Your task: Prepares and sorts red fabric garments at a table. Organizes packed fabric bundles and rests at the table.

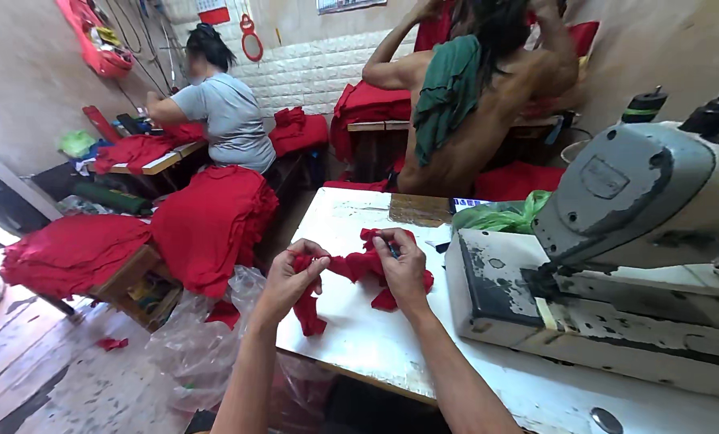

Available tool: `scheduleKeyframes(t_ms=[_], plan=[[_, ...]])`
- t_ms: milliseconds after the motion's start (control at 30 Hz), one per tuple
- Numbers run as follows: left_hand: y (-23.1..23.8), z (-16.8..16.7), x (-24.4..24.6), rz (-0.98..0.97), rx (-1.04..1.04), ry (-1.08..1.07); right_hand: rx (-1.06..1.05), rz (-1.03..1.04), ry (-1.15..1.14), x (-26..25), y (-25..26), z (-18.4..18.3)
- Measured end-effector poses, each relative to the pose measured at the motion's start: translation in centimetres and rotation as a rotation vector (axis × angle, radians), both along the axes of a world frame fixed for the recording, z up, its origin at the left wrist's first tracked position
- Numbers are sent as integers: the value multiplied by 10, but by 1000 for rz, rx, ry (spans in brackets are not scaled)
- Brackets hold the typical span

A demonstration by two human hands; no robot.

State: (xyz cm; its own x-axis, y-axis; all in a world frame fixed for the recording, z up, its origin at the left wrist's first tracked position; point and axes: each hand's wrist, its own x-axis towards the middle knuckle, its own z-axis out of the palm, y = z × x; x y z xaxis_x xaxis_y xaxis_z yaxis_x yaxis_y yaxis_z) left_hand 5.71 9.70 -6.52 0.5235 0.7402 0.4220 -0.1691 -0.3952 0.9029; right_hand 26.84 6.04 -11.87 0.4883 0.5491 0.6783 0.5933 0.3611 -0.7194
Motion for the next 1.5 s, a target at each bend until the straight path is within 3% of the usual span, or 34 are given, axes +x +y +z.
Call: scheduleKeyframes(t_ms=[100,167,233,367,433,600,800,967,1100,1500], plan=[[-4,11,-10,-2,43,40,-218,-118,-105,4,-4,6],[-4,8,-12,67,52,157,-292,-90,-111,2,-6,5],[-2,-1,-9,117,48,236,-254,71,-73,-4,-7,2],[-5,-14,-1,125,6,242,-261,669,119,-21,-6,5],[-5,-19,3,132,-39,202,-240,732,114,-25,-5,3],[-3,-27,11,122,-42,230,-298,536,39,-22,-4,4],[9,-24,-4,425,115,252,-391,362,-96,-18,-8,6],[5,-22,-10,451,132,271,-209,144,-380,-35,-12,3],[2,-25,-10,460,152,253,-66,122,-508,-40,-11,-3],[-6,-22,-10,376,161,182,11,59,-602,-47,-10,-6]])
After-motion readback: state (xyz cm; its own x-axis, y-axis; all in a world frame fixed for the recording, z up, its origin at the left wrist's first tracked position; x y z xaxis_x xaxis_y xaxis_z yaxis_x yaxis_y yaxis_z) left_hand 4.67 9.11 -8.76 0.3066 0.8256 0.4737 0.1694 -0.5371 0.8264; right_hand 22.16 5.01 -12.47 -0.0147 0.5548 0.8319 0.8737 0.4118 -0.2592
